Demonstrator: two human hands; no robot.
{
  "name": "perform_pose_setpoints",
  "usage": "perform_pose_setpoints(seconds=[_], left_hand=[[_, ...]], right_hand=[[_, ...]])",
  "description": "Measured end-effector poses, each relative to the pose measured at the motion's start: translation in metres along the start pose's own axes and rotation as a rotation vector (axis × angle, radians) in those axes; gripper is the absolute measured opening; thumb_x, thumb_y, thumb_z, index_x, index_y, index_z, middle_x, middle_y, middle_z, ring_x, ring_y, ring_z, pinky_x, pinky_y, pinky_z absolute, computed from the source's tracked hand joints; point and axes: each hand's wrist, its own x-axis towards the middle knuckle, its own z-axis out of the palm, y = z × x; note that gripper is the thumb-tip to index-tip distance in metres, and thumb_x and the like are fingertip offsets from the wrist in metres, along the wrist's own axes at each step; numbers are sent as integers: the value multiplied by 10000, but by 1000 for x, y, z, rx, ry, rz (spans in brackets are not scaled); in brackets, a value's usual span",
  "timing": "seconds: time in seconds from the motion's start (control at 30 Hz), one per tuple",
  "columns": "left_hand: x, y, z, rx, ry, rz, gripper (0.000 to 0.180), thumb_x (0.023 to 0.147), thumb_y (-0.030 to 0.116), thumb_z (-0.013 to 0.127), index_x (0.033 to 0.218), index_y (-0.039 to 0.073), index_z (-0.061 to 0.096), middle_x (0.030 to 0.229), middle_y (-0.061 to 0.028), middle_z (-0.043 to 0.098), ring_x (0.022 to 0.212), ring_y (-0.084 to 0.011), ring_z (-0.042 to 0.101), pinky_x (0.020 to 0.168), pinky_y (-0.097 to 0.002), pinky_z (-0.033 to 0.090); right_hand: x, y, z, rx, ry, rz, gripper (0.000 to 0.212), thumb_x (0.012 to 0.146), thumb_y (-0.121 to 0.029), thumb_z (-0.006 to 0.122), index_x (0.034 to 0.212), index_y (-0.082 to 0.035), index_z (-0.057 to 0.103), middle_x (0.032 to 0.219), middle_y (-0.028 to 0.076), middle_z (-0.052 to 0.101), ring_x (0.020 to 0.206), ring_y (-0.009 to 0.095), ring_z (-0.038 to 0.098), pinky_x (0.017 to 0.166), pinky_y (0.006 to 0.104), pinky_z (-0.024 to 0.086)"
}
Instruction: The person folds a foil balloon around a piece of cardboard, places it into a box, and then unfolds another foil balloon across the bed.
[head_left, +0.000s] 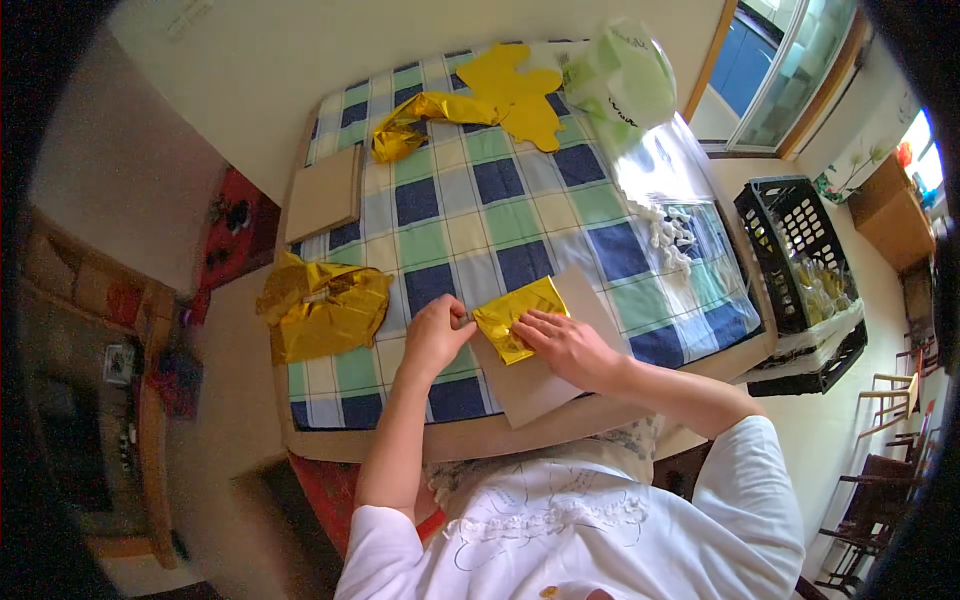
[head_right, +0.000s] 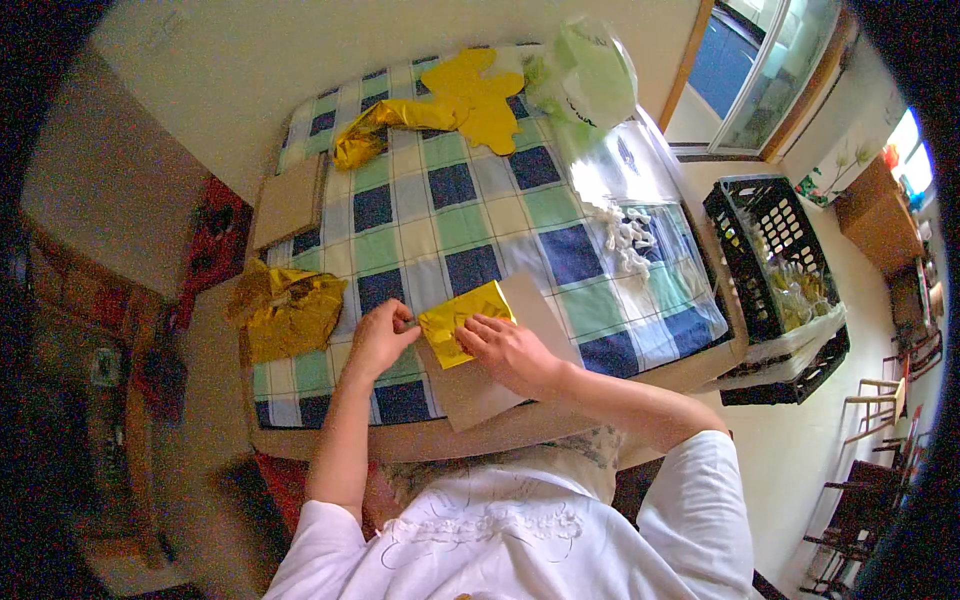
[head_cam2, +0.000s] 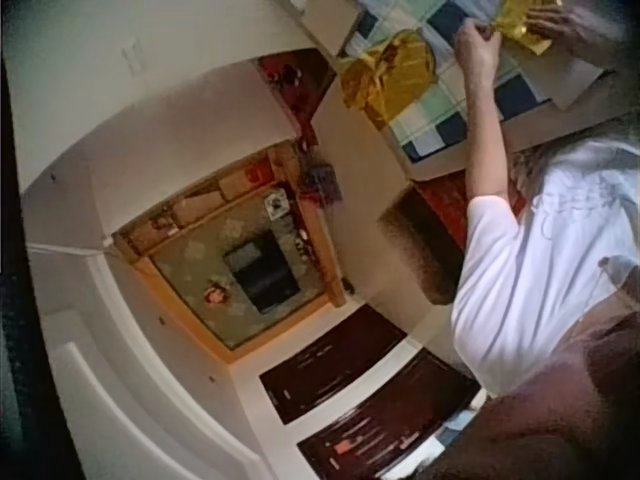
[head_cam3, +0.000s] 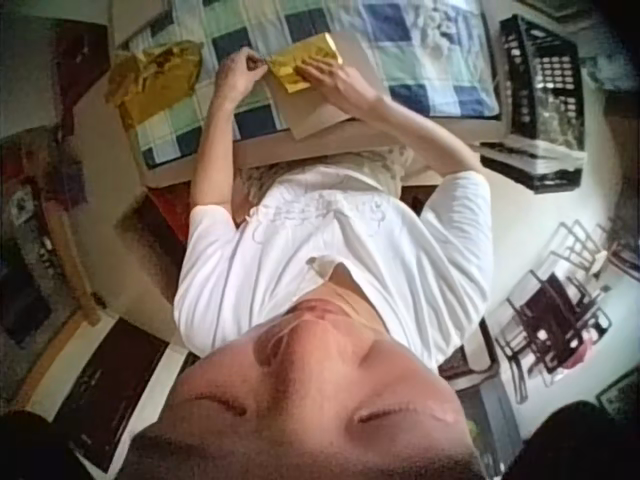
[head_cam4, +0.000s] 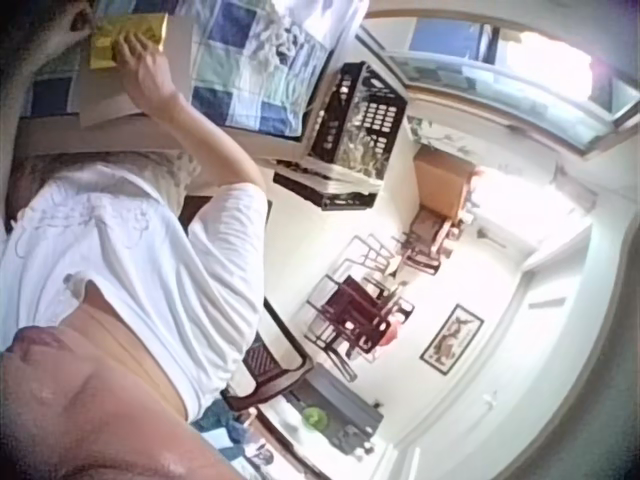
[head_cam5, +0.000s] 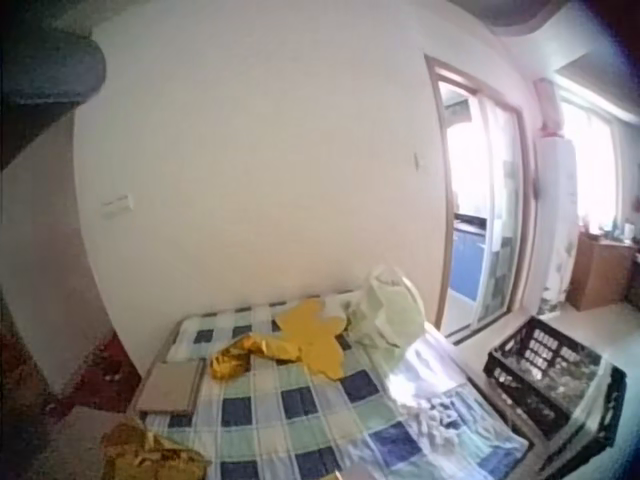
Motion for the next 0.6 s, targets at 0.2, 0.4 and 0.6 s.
perform_pose_setpoints(seconds=[0.2, 0.4, 0.6], left_hand=[[-1, -1, -3, 130, -118, 39, 153, 753, 152, 718, 756, 28, 628, 804, -108, 638, 788, -276, 636, 704, -383, 499], [19, -1, 0, -7, 1, -44, 131, 772, 126, 683, 759, 10, 624, 734, -130, 673, 715, -294, 664, 659, -376, 519], [28, -3, 6, 40, 35, 11, 111, 769, 102, 668, 747, 4, 619, 731, -138, 670, 708, -294, 664, 659, -381, 520]], right_hand=[[3, -3, -3, 2, 62, -16, 349, 870, -144, 521, 1172, 30, 502, 1149, 178, 576, 1140, 335, 544, 944, 408, 460], [8, -4, -2, -43, 69, -18, 365, 854, -134, 530, 1182, 21, 493, 1108, 168, 571, 1117, 328, 552, 929, 394, 472], [16, -17, -12, -36, -95, 118, 427, 842, -72, 507, 1258, 21, 487, 1240, 180, 561, 1193, 334, 527, 980, 397, 450]])
